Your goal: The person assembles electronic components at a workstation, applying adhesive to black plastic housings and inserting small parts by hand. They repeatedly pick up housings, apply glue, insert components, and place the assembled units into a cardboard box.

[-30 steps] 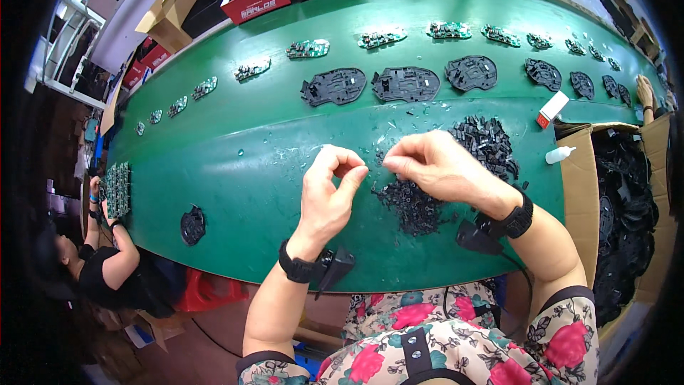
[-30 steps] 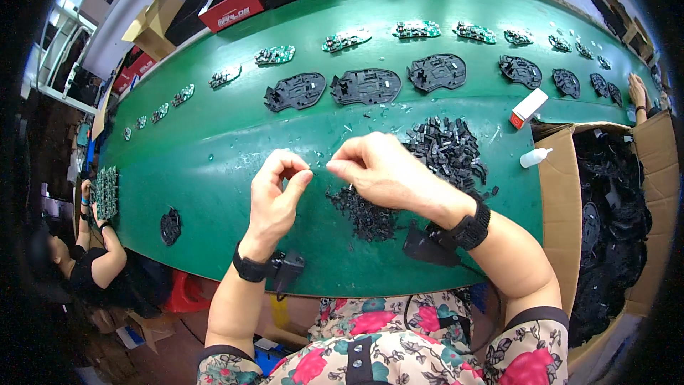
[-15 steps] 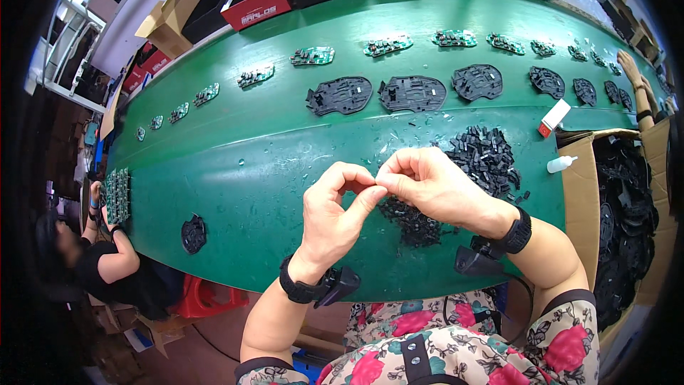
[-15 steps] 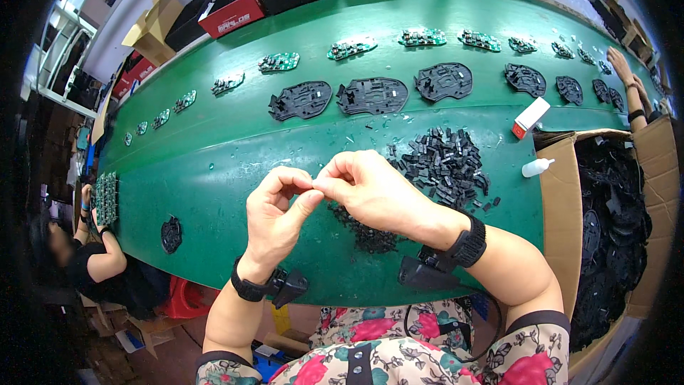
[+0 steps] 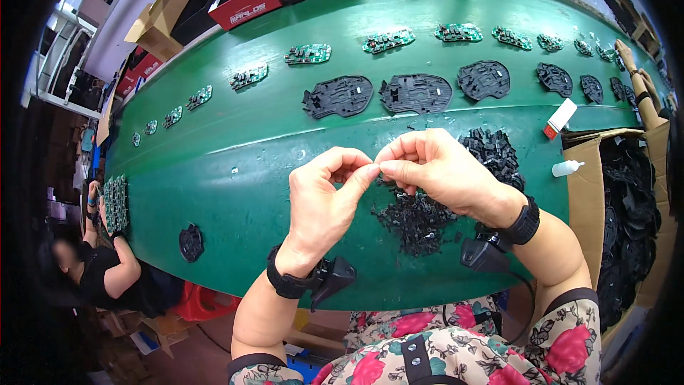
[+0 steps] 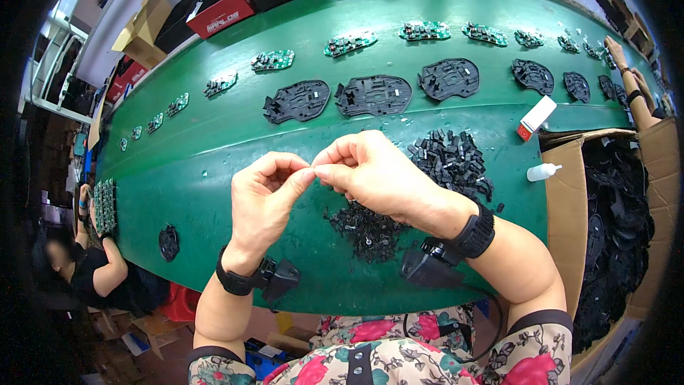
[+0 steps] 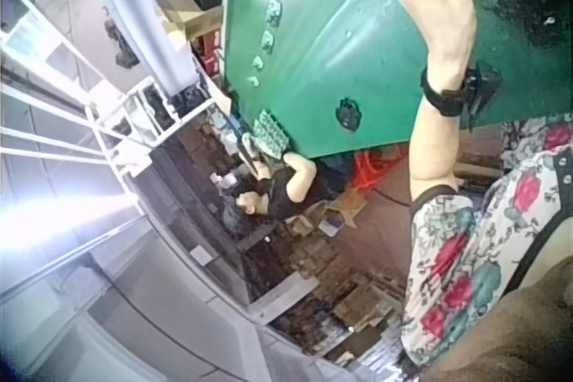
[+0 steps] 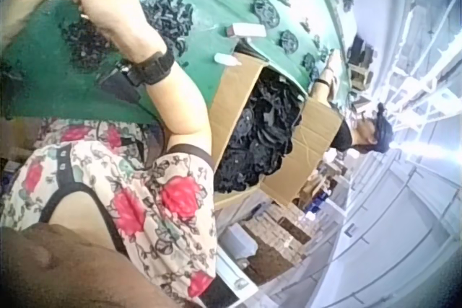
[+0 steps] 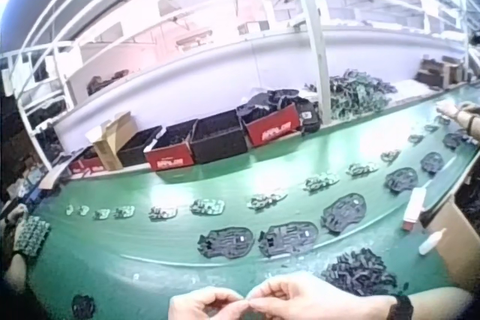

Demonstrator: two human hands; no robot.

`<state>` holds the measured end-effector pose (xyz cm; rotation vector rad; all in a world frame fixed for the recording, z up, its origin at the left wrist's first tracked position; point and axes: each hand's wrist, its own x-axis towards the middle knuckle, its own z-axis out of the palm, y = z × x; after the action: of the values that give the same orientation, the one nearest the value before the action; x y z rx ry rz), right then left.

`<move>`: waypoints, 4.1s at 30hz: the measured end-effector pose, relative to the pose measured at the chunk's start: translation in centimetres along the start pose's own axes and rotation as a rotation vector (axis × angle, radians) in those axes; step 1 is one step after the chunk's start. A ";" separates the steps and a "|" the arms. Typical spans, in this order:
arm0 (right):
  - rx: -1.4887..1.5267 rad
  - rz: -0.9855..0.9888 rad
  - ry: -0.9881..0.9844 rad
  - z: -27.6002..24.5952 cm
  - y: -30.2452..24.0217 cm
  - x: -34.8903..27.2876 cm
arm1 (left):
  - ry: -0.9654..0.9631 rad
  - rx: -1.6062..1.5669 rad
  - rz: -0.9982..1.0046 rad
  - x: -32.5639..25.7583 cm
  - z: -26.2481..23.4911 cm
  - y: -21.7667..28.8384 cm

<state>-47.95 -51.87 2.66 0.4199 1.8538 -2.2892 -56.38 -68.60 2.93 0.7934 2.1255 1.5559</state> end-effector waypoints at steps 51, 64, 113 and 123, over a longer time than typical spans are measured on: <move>-0.564 -0.536 0.374 -0.6 0.2 -1.7 | 0.010 0.432 -0.312 19.6 -1.1 -8.4; -0.534 -0.563 0.393 0.4 -0.2 -1.7 | 0.071 0.505 -0.423 21.7 -0.8 -9.8; -1.082 0.018 0.415 -5.2 -1.6 18.4 | 0.071 0.521 -0.409 19.9 0.4 -7.9; -1.045 0.071 0.383 -5.4 -2.3 18.3 | 0.078 0.587 -0.423 19.4 0.6 -7.2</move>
<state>-65.40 -45.28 -2.09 0.7242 2.7885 -0.9560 -72.42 -57.25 -3.67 0.4007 2.6294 0.7654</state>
